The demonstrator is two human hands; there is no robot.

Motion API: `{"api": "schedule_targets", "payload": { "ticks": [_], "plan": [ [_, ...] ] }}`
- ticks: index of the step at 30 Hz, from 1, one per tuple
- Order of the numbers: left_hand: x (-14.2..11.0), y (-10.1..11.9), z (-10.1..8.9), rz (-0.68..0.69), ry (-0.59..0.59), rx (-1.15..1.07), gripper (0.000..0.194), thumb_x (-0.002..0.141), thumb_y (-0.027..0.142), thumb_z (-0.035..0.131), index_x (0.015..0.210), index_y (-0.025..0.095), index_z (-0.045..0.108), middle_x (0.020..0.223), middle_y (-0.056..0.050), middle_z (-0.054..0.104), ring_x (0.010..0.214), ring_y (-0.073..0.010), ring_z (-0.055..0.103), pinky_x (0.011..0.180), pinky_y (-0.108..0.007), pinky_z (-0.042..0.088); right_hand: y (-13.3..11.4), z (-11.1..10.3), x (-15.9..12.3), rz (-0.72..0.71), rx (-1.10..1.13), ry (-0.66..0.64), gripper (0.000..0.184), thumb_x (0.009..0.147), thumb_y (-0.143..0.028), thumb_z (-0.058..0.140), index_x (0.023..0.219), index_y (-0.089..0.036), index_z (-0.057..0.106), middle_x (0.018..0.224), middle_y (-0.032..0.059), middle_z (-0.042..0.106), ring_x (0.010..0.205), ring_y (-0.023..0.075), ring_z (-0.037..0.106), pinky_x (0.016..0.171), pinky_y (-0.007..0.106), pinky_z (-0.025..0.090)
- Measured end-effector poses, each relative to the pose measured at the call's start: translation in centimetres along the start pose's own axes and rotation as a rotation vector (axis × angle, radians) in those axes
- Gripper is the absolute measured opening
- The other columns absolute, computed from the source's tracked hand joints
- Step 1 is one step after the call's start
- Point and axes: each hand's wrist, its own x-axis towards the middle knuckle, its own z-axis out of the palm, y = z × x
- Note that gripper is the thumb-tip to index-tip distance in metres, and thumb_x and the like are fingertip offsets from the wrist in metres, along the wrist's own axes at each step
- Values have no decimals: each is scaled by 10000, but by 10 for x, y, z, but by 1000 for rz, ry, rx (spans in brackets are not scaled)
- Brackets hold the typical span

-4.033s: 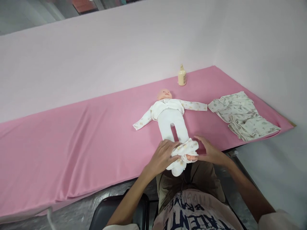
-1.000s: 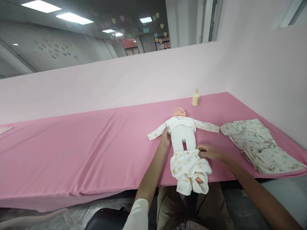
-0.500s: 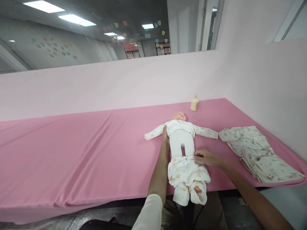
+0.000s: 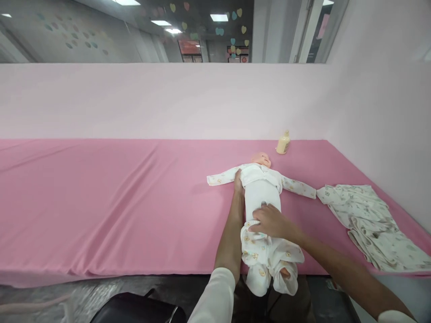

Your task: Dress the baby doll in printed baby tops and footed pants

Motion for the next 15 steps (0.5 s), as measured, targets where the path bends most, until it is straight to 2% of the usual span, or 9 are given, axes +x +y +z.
{"api": "schedule_targets", "payload": {
  "ticks": [3, 8, 12, 15],
  "plan": [
    [2, 1, -4, -59, -6, -38, 473, 770, 511, 590, 1003, 107, 668, 942, -167, 722, 1087, -350, 615, 968, -443, 437, 9, -4, 15, 63, 72, 40, 338, 873, -415, 562, 632, -189, 490, 637, -7, 562, 607, 128, 449, 611, 273, 250],
    [-2, 1, -6, -56, -37, -106, 389, 757, 489, 589, 932, 150, 663, 889, -110, 720, 1001, -303, 655, 916, -402, 475, 26, -16, 30, 137, 138, 241, 232, 871, -307, 512, 678, -195, 447, 621, -29, 478, 641, 130, 415, 638, 270, 240],
    [-3, 1, -4, -24, -23, -130, 342, 761, 479, 597, 854, 154, 654, 813, -86, 705, 907, -275, 673, 856, -372, 494, 36, -16, 27, 154, 385, 190, 96, 834, -263, 506, 762, -217, 463, 563, -69, 423, 576, 119, 402, 586, 251, 254],
    [-2, 0, -4, -17, 12, -143, 334, 768, 494, 596, 788, 163, 639, 707, -61, 671, 804, -246, 670, 803, -355, 500, 35, -18, 24, 136, 449, 89, 67, 807, -266, 530, 851, -220, 509, 609, -71, 504, 596, 117, 454, 593, 246, 294]
  ]
}}
